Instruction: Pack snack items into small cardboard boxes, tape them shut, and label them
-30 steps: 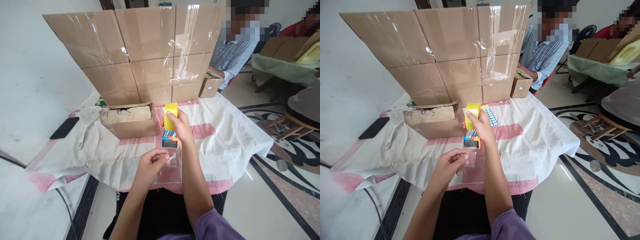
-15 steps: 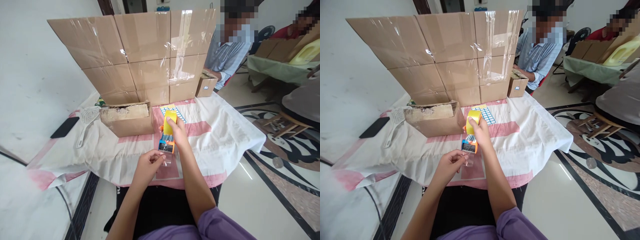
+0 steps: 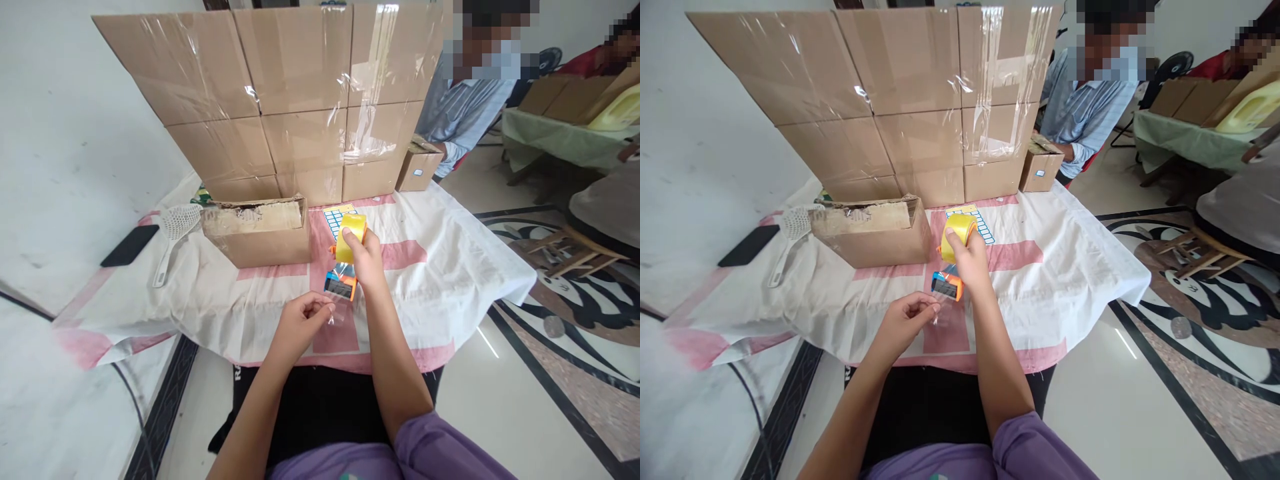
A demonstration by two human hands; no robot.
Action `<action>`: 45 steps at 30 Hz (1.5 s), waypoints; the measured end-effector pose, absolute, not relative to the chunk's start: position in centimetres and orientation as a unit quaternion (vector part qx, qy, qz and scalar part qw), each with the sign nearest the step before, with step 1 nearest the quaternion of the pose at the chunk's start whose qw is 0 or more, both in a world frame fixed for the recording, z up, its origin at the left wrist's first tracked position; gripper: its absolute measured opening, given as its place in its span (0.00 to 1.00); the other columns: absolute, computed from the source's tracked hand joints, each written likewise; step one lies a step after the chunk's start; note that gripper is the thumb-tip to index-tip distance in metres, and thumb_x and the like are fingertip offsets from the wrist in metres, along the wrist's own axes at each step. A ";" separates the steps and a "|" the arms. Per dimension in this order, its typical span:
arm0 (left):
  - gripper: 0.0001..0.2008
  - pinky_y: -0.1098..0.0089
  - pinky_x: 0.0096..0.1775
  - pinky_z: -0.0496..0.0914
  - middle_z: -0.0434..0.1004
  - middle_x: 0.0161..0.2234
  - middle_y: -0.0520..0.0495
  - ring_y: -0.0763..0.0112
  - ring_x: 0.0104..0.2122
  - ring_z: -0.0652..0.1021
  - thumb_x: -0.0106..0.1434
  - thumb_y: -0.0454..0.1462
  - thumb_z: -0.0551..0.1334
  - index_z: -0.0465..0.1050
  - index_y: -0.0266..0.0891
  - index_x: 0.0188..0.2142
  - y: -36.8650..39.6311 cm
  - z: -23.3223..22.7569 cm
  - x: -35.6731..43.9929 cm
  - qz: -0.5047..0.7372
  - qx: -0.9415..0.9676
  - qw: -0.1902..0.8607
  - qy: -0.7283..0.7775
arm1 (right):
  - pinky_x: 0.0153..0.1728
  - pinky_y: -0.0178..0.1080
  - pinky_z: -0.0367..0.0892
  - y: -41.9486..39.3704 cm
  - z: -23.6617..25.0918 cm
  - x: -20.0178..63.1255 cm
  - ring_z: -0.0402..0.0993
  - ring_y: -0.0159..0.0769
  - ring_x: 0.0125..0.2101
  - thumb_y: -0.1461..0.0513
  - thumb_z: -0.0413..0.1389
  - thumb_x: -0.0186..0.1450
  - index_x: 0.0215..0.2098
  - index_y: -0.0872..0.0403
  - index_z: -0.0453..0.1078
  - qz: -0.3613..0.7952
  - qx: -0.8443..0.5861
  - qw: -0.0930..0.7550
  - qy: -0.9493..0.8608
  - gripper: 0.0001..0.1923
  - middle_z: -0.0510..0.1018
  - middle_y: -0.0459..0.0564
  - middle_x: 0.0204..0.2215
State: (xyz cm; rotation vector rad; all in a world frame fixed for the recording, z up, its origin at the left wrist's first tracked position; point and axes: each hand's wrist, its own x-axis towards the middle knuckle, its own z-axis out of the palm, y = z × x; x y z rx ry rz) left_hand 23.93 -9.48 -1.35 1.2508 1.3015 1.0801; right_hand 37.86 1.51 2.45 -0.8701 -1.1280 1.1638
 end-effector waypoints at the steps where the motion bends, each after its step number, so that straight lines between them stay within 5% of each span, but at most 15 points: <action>1: 0.08 0.73 0.32 0.67 0.76 0.23 0.52 0.74 0.26 0.74 0.59 0.41 0.67 0.77 0.38 0.32 -9.6 -1.1 23.8 0.443 0.516 0.500 0.536 | 0.24 0.38 0.71 1.6 2.4 37.9 0.75 0.38 0.25 0.47 0.62 0.60 0.37 0.52 0.68 0.503 -0.378 0.603 -0.490 0.19 0.73 0.45 0.28; 12: 0.08 0.73 0.34 0.70 0.78 0.22 0.51 0.72 0.27 0.78 0.56 0.40 0.69 0.78 0.38 0.30 -10.1 -0.4 23.8 0.447 0.467 0.553 0.526 | 0.22 0.37 0.71 0.6 3.6 37.7 0.75 0.35 0.20 0.47 0.63 0.60 0.37 0.52 0.68 0.541 -0.369 0.600 -0.459 0.20 0.75 0.44 0.25; 19: 0.12 0.75 0.20 0.59 0.76 0.20 0.51 0.76 0.18 0.70 0.55 0.45 0.70 0.79 0.37 0.29 -10.3 -0.3 25.1 0.470 0.429 0.541 0.550 | 0.23 0.41 0.73 0.2 4.5 37.7 0.78 0.42 0.25 0.46 0.63 0.58 0.35 0.51 0.68 0.568 -0.378 0.603 -0.413 0.19 0.77 0.47 0.25; 26: 0.11 0.73 0.29 0.69 0.76 0.20 0.52 0.73 0.23 0.75 0.57 0.44 0.70 0.78 0.38 0.27 -10.0 -0.3 25.9 0.498 0.466 0.489 0.544 | 0.24 0.45 0.74 0.1 4.8 38.4 0.79 0.47 0.27 0.45 0.62 0.58 0.35 0.50 0.68 0.565 -0.410 0.594 -0.400 0.19 0.77 0.49 0.24; 45: 0.11 0.74 0.27 0.66 0.74 0.20 0.54 0.75 0.22 0.69 0.57 0.41 0.69 0.74 0.40 0.23 -10.9 0.0 25.5 0.529 0.555 0.370 0.524 | 0.24 0.43 0.72 -0.9 5.7 38.3 0.79 0.45 0.26 0.45 0.60 0.60 0.42 0.53 0.70 0.611 -0.399 0.574 -0.371 0.23 0.79 0.49 0.25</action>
